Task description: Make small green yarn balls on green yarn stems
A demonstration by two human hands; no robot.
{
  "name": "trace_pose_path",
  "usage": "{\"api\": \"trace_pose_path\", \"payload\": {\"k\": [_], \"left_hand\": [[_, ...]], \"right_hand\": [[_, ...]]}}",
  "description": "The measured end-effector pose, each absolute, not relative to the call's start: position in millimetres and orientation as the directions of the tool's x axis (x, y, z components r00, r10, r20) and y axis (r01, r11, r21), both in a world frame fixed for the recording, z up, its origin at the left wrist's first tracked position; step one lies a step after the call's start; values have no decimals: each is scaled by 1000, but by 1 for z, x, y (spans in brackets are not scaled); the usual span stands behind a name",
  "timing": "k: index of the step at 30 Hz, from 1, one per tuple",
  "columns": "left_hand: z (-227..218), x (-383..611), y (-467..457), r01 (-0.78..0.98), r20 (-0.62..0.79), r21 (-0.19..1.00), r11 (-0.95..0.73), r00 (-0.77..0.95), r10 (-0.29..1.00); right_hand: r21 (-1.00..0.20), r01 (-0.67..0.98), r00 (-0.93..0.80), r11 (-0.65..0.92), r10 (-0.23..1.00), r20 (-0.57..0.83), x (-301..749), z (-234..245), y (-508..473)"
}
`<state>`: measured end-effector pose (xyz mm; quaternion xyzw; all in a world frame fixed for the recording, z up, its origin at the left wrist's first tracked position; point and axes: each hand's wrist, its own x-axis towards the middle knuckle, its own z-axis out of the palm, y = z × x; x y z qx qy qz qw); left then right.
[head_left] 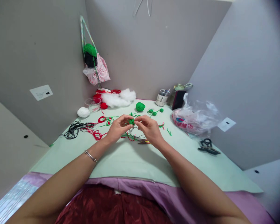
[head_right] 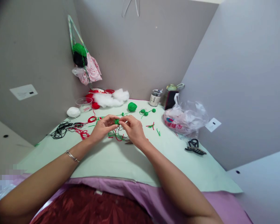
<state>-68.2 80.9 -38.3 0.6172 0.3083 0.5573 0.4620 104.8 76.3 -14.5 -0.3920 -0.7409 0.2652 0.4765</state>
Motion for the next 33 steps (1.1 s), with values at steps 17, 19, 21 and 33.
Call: {"api": "trace_pose_path", "payload": {"k": [17, 19, 21, 33], "left_hand": [[-38, -75, 83, 5, 271, 958, -287, 315, 910], [-40, -75, 83, -2, 246, 966, -258, 311, 918], [-41, -74, 83, -10, 236, 970, -245, 307, 922], [-39, -78, 85, 20, 247, 962, -272, 359, 900]], "right_hand": [[-955, -297, -261, 22, 960, 103, 127, 7, 92], [-950, -312, -272, 10, 957, 100, 126, 6, 92], [-948, -319, -284, 6, 953, 101, 125, 4, 91], [-901, -297, -34, 317, 939, 342, 173, 37, 104]]}}
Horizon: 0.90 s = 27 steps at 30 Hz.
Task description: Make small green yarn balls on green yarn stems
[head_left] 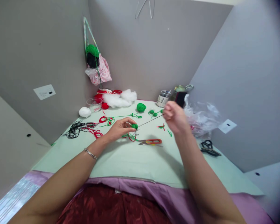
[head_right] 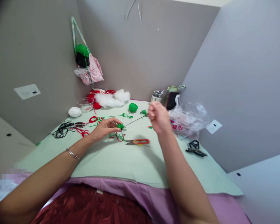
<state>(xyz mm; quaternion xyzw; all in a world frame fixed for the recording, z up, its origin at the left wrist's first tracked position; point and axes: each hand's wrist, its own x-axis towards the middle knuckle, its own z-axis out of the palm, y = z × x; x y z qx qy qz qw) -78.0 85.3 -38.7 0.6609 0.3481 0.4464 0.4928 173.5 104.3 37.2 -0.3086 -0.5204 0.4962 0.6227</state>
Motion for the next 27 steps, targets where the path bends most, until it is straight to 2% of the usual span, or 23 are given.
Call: {"api": "trace_pose_path", "payload": {"k": [3, 5, 8, 10, 13, 15, 18, 21, 24, 27], "left_hand": [[-37, -81, 88, 4, 280, 955, -298, 330, 902], [-37, -83, 89, -3, 289, 953, -304, 320, 902], [-38, -82, 89, -3, 290, 953, -304, 312, 905], [-38, -80, 88, -10, 298, 951, -310, 305, 904], [-39, -78, 87, 2, 333, 937, -349, 296, 895], [-39, -77, 87, 10, 367, 922, -387, 293, 883], [-40, -75, 87, -21, 415, 905, -424, 260, 872], [-41, -73, 87, -10, 450, 889, -458, 197, 871], [-43, -73, 86, 41, 485, 867, -497, 170, 858], [-45, -73, 86, 69, 513, 845, -530, 174, 840]], "right_hand": [[-784, -125, 259, 608, 783, 565, 249, 50, 113], [-704, -2, 371, 711, 654, 659, 294, 49, 118], [-633, 109, 383, 767, 555, 739, 315, 40, 124], [-669, 147, 364, 728, 590, 721, 291, 35, 125], [-818, 145, 199, 557, 793, 576, 223, 27, 121], [-839, 173, 59, 517, 844, 532, 178, 20, 113], [-751, 342, -176, 565, 823, 539, 131, 7, 94], [-610, 481, -318, 630, 773, 549, 110, -4, 78], [-506, 572, -357, 646, 751, 555, 103, -10, 72], [-459, 602, -361, 653, 736, 573, 100, -13, 72]]}}
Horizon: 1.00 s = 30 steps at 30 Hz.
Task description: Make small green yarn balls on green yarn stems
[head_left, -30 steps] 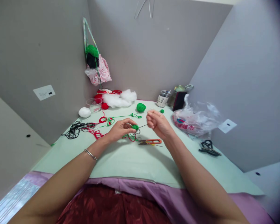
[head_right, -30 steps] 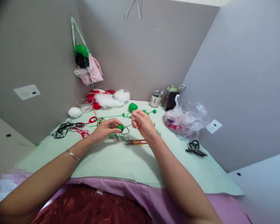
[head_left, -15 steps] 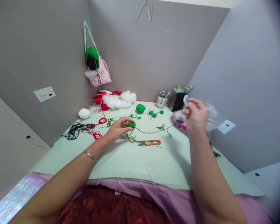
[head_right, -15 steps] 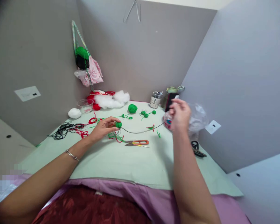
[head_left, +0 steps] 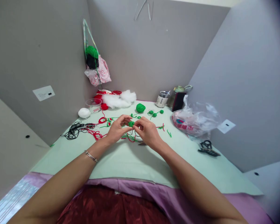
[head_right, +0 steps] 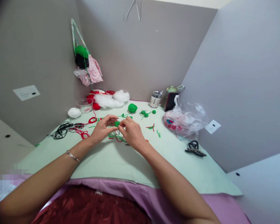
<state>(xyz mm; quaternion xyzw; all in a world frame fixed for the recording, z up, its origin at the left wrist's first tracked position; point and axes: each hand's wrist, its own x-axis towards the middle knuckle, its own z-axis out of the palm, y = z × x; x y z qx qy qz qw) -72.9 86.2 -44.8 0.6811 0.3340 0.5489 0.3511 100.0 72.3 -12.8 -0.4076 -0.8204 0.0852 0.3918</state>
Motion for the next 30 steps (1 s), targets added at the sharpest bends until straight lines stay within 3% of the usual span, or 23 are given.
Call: {"api": "trace_pose_path", "payload": {"k": [3, 9, 14, 19, 26, 30], "left_hand": [[-45, -72, 86, 95, 531, 828, -552, 184, 827], [-40, -73, 84, 22, 472, 875, -483, 177, 864], [-36, -76, 85, -57, 374, 927, -370, 166, 912], [-38, -77, 88, -75, 375, 927, -368, 168, 912], [-41, -80, 91, 9, 347, 933, -360, 245, 905], [-47, -83, 94, 184, 404, 862, -473, 315, 859]], "right_hand": [[-507, 597, -307, 622, 761, 572, 99, -13, 73], [-782, 408, -242, 471, 882, 404, 110, -5, 82], [-814, 382, -310, 438, 890, 334, 121, -4, 89], [-858, 320, -436, 403, 866, 244, 116, -10, 86], [-981, -86, -346, 173, 918, 192, 133, 8, 92], [-940, -258, -197, 221, 941, 275, 155, 21, 101]]}}
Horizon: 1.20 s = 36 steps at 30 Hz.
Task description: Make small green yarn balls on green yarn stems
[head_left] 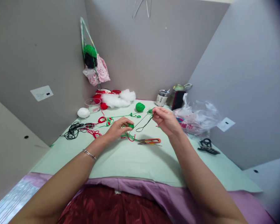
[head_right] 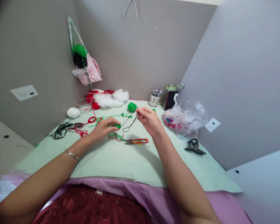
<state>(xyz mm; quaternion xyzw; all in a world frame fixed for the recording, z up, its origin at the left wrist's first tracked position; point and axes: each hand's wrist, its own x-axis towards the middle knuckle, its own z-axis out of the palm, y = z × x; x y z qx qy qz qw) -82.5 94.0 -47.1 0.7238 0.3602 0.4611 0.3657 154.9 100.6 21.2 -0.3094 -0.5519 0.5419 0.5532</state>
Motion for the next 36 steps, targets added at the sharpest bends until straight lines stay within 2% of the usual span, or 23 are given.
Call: {"api": "trace_pose_path", "payload": {"k": [3, 6, 8, 11, 17, 21, 24, 30, 32, 36], "left_hand": [[-49, -84, 95, 237, 402, 837, -494, 347, 848], [-46, -84, 95, 151, 332, 905, -397, 330, 883], [-44, -85, 95, 61, 266, 952, -300, 318, 910], [-41, -88, 95, -74, 202, 979, -188, 313, 928], [-38, -85, 93, -220, 208, 965, -141, 317, 925], [-38, -82, 91, -210, 232, 963, -169, 328, 916], [-38, -81, 89, -178, 232, 967, -183, 312, 921], [-38, -77, 85, -147, 225, 972, -182, 374, 900], [-40, -75, 84, -173, 218, 972, -162, 389, 895], [-42, -71, 83, -274, 168, 960, -56, 405, 899]], "right_hand": [[-897, -229, -38, 379, 917, 397, 168, 29, 104], [-871, -89, 16, 483, 875, 483, 176, 36, 101], [-872, -22, -42, 490, 871, 490, 181, 41, 96], [-888, 92, -175, 450, 886, 430, 184, 41, 93], [-828, 363, -103, 428, 901, 421, 169, 21, 102], [-819, 380, -193, 431, 902, 385, 151, 12, 98], [-787, 333, -240, 519, 854, 462, 137, 6, 90], [-526, 361, -436, 770, 638, 635, 113, -9, 76], [-467, 388, -431, 795, 604, 670, 108, -13, 75], [-424, 436, -353, 794, 584, 731, 103, -19, 72]]}}
